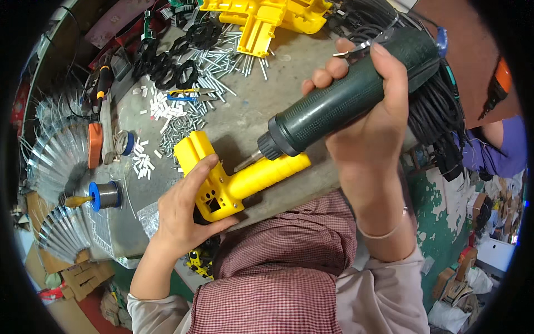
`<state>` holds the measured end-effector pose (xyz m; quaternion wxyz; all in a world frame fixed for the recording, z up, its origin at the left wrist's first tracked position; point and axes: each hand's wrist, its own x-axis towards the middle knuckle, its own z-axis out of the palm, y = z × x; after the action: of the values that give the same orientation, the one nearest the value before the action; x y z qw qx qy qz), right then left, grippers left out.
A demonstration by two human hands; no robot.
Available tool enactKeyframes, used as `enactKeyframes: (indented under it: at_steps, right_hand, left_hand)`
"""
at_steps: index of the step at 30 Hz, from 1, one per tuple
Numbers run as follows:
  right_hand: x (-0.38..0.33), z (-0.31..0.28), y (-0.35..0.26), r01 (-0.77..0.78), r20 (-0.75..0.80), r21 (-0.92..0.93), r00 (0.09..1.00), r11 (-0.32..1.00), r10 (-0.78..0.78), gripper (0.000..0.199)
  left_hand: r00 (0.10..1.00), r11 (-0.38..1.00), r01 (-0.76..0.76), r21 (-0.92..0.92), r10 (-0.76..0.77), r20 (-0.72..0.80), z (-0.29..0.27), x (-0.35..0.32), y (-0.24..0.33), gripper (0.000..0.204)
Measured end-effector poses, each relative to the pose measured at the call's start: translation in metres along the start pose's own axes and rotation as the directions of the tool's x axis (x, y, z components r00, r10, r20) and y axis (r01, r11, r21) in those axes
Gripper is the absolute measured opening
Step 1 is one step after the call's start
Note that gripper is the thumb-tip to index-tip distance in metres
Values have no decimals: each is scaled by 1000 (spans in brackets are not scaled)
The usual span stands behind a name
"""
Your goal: Assemble the yellow plastic housing of an electronic device, including wiring and soldering a circuit board and securing the casing with a screwdriver.
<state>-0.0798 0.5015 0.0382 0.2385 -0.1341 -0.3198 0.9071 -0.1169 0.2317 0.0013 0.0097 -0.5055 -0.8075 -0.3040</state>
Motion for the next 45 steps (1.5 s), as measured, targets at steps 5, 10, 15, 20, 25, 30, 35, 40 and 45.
enactKeyframes:
  at_steps: [5,10,15,20,25,30,35,40,45]
  right_hand:
    - [-10,-3,21,5,-92,121,996,993,6,39]
    - [-16,-2,27,-15,-27,163,999,987,19,39]
    - [-17,-6,26,-21,-27,191,999,981,27,38]
    - [-11,-11,32,-45,-22,191,999,981,50,37]
    - [-14,-14,36,-36,-4,179,999,983,38,39]
    - [-11,-29,36,-79,52,167,996,983,71,38]
    - [-5,-41,36,-66,7,184,998,981,66,37]
    - [-4,-38,34,-130,40,277,992,952,124,36]
    - [-1,-17,28,-139,57,202,990,969,130,36]
  left_hand:
    - [1000,1000,-14,-6,14,-8,2,-4,-2,104]
    - [998,1000,-30,-1,29,-50,4,-8,-4,104]
    - [998,999,-37,3,37,-49,5,-8,-4,104]
    - [997,999,-36,15,37,-62,6,-12,-6,104]
    - [966,969,242,-42,-245,-86,-18,-18,8,99]
    - [949,960,262,-103,-275,-155,-14,-54,0,68]
    - [926,944,262,-199,-304,-224,-11,-54,-4,66]
    - [935,946,218,-240,-273,-225,-11,-56,-4,60]
    - [940,953,190,-236,-246,-235,-10,-55,-6,59]
